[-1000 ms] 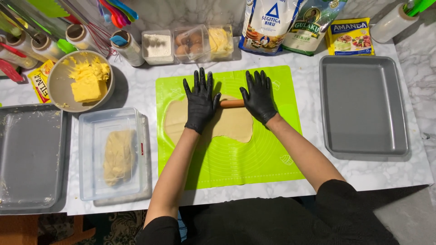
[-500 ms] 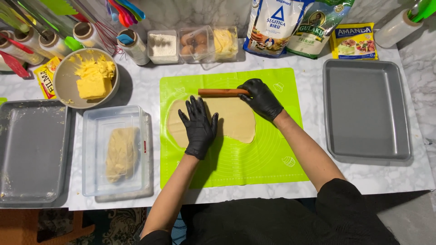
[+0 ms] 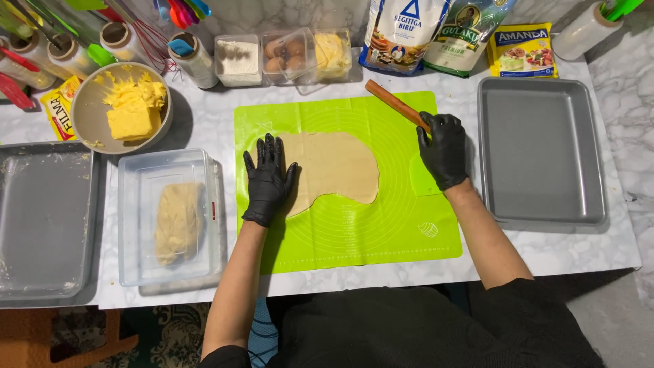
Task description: Rolling out dough on a silicone mat and cutting it into thin strips using a manual cutter.
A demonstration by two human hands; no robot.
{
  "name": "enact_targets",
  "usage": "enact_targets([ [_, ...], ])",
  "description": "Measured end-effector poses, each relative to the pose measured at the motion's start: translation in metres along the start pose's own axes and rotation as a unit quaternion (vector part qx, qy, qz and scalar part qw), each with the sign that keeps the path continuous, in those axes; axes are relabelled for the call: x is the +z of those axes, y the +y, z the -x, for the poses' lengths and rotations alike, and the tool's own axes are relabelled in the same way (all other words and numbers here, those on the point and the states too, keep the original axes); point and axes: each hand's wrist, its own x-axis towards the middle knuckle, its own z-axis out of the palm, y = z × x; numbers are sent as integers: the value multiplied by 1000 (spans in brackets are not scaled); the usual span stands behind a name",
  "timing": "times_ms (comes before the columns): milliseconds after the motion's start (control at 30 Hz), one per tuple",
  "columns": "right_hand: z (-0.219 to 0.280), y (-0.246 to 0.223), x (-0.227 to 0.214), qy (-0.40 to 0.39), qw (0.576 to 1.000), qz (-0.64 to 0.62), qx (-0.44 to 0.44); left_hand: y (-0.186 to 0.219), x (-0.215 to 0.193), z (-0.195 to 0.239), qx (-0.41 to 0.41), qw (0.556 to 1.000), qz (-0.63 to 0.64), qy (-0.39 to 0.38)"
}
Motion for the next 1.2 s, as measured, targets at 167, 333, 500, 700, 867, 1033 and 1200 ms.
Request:
enact_targets([
  [167, 41, -28, -24, -46, 997, -33, -57, -15, -11, 3, -19, 1000, -15, -3],
  [333, 66, -54, -55, -188, 976, -113, -13, -13, -16, 10, -19, 1000, -7, 4],
  [500, 131, -78, -50, -228, 962, -38, -144, -12, -17, 11, -22, 996, 57, 63],
  [700, 183, -114, -63, -250, 930, -139, -230, -16, -22, 11, -44, 994, 35, 94],
  [867, 210, -121, -70, -148, 987, -38, -49, -67, 12, 10, -63, 988, 37, 137],
  [1033, 232, -120, -63, -121, 987, -89, -49, -83, 27, 8, -55, 972, 118, 196],
  [1200, 233, -112, -63, -190, 951, -242, 30, -80, 17, 10, -33, 950, 176, 255],
])
